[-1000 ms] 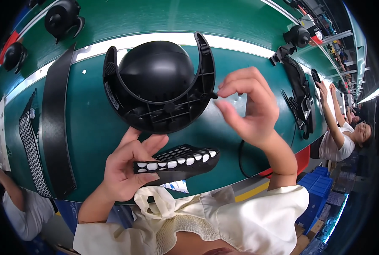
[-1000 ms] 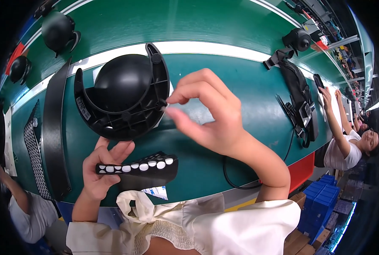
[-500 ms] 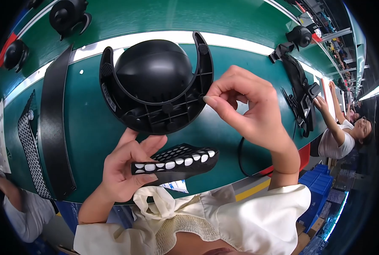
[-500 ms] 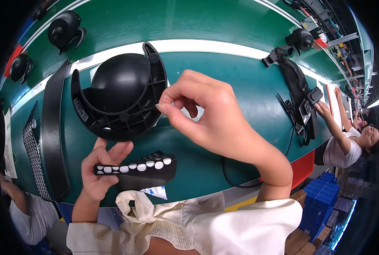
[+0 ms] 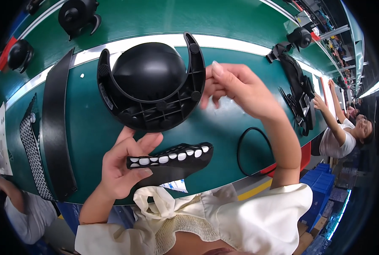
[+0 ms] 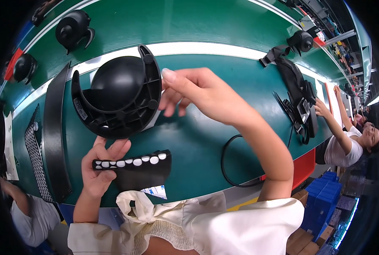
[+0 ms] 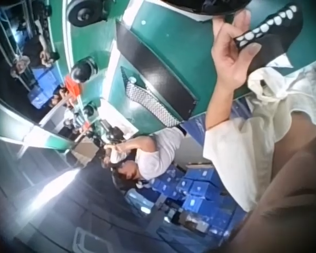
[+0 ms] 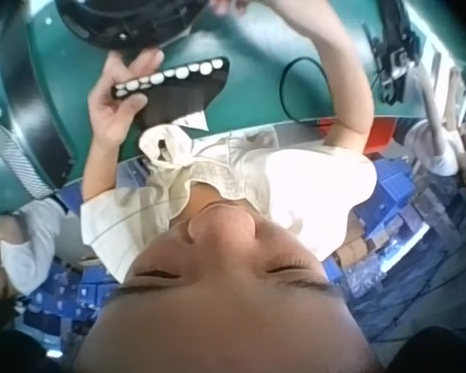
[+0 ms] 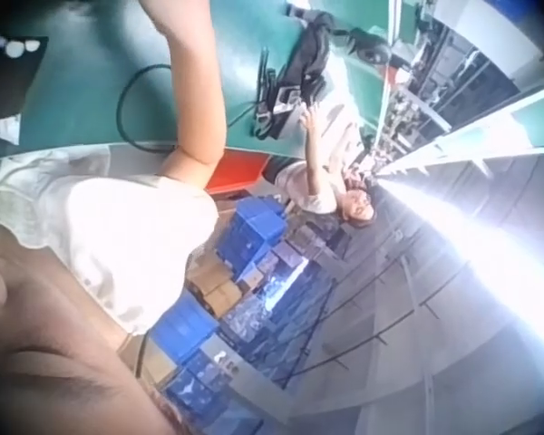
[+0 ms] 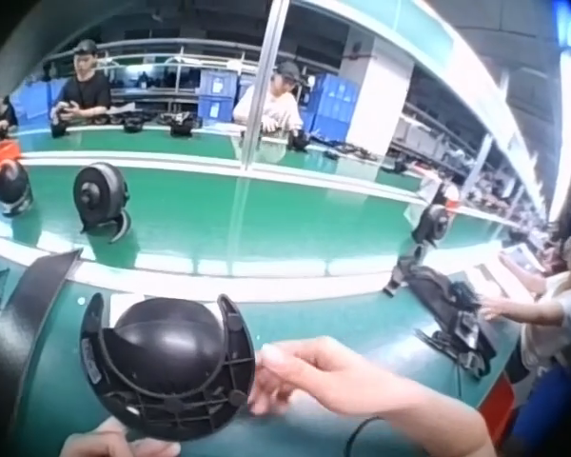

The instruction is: Manually assemble various plastic parts into a housing on an assembly line.

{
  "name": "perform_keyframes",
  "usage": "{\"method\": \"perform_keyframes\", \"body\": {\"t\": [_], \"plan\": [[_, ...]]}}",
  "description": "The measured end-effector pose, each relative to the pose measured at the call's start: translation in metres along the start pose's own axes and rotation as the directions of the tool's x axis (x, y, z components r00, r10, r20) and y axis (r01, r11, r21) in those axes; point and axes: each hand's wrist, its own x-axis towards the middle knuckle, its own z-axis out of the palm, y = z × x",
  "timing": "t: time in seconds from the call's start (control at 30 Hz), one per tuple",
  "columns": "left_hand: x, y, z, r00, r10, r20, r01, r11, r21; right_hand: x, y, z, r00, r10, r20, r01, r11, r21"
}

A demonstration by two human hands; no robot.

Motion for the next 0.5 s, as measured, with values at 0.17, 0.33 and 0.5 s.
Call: {"method": "perform_keyframes", "body": {"t": [0.17,0.33,0.5], "plan": [[-0.004,0.0,-0.001,0.999,-0.031,-0.034,0.031,1.0,0.0,0.005,0.019,0.013,0.994,-0.072,0.08,0.062,0.99,0.123],[-0.01,-0.002,-0.01,0.993,-0.107,-0.058,0.118,0.965,0.234,0.001,0.028,0.025,0.991,-0.125,0.048,0.12,0.988,0.092],[-0.009,0.0,-0.006,0.99,-0.103,-0.1,0.119,0.978,0.17,0.006,0.02,0.02,0.977,-0.087,0.196,0.033,0.964,0.262]]}}
